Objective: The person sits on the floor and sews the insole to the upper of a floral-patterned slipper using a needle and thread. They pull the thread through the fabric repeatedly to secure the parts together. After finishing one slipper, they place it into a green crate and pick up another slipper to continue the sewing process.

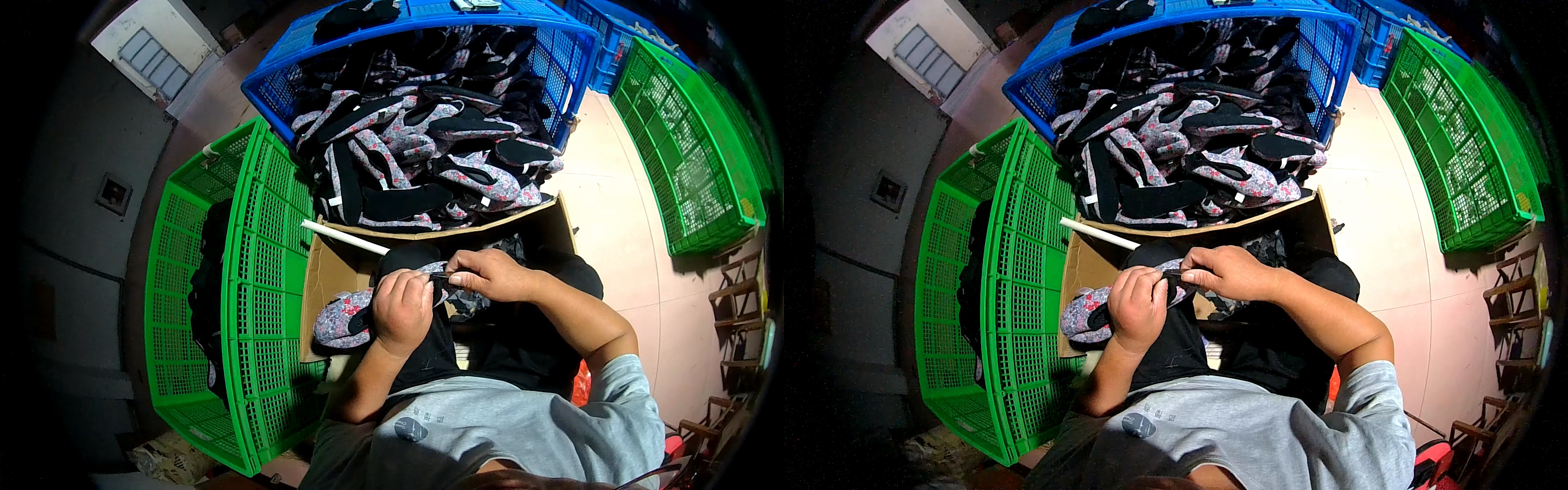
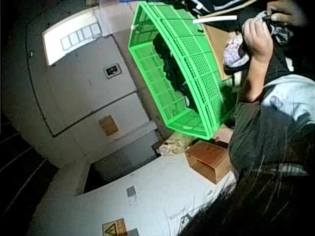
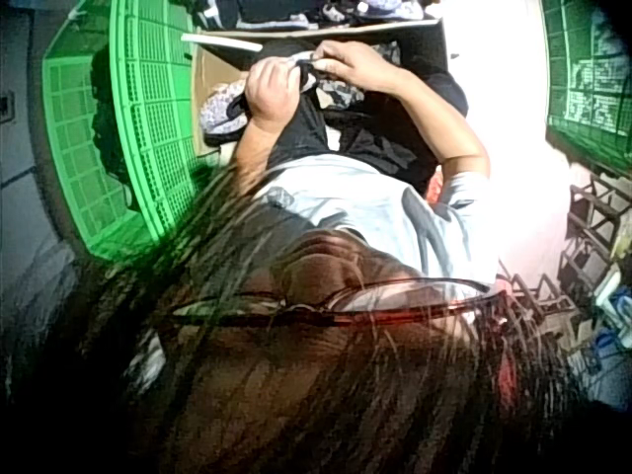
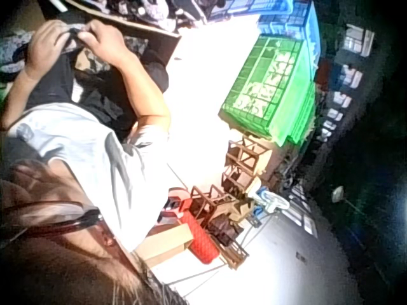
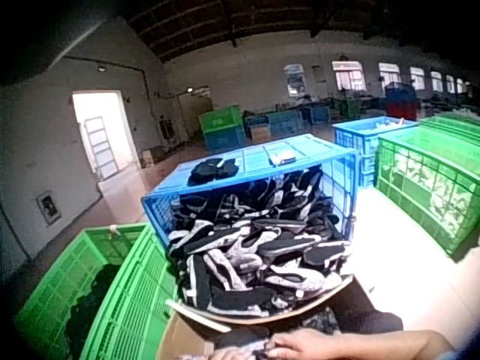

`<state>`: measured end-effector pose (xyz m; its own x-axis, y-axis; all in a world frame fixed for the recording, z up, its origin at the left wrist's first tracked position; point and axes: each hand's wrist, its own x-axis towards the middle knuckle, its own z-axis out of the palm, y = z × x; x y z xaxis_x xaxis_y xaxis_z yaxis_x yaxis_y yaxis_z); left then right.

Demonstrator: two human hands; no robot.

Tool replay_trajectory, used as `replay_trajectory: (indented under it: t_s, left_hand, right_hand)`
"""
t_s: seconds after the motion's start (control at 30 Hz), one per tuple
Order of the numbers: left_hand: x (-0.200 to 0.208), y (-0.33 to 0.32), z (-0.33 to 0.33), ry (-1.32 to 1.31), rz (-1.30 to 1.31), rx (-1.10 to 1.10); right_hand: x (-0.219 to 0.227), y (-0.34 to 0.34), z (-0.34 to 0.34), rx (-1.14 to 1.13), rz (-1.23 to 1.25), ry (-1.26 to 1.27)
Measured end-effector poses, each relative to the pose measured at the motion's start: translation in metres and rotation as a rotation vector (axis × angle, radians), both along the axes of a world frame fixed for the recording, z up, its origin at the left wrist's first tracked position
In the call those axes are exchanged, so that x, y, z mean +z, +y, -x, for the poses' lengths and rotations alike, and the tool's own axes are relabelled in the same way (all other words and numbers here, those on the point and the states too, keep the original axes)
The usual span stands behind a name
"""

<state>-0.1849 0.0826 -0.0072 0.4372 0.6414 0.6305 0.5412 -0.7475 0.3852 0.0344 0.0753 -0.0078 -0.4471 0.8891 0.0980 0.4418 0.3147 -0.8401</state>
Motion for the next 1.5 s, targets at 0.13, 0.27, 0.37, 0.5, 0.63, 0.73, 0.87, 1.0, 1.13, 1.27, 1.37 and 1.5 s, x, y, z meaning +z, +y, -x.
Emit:
replay_trajectory:
  t_s: [0.13, 0.27, 0.37, 0.5, 0.63, 0.73, 0.87, 1.0, 1.13, 1.27, 1.37, 1.5]
  left_hand:
    - [0.001, 0.000, 0.000, -0.011, -0.004, 0.002]
    - [0.002, -0.001, 0.000, -0.019, -0.005, 0.004]
    - [0.000, 0.000, -0.001, -0.023, 0.001, 0.005]
    - [0.000, 0.001, -0.001, -0.032, 0.037, 0.023]
    - [0.005, 0.003, 0.002, -0.007, 0.060, 0.058]
    - [0.015, 0.001, 0.007, 0.050, 0.113, 0.121]
    - [0.041, -0.007, 0.018, 0.197, 0.247, 0.089]
    - [0.049, -0.017, 0.038, 0.185, 0.308, 0.029]
    - [0.058, -0.027, 0.065, 0.158, 0.282, 0.018]
    - [0.060, -0.032, 0.100, 0.150, 0.241, 0.068]
    - [0.061, -0.034, 0.132, 0.191, 0.220, 0.140]
    - [0.061, -0.037, 0.191, 0.264, 0.238, 0.238]
  right_hand:
    - [0.000, -0.001, 0.001, -0.003, -0.011, 0.011]
    - [-0.004, -0.001, 0.002, -0.013, -0.010, 0.037]
    - [-0.005, -0.001, 0.002, -0.028, 0.021, 0.052]
    - [-0.007, -0.002, 0.004, -0.066, 0.136, 0.102]
    - [-0.012, 0.000, 0.008, -0.093, 0.096, 0.204]
    - [-0.022, 0.002, 0.012, -0.081, 0.217, 0.333]
    - [-0.021, 0.002, 0.013, -0.176, 0.125, 0.269]
    - [-0.018, 0.003, 0.017, -0.242, 0.118, 0.230]
    - [-0.010, 0.004, 0.023, -0.259, 0.173, 0.169]
    - [-0.011, 0.005, 0.027, -0.240, 0.142, 0.136]
    - [-0.019, 0.007, 0.026, -0.258, 0.207, 0.105]
    - [-0.032, 0.009, 0.025, -0.265, 0.210, 0.081]
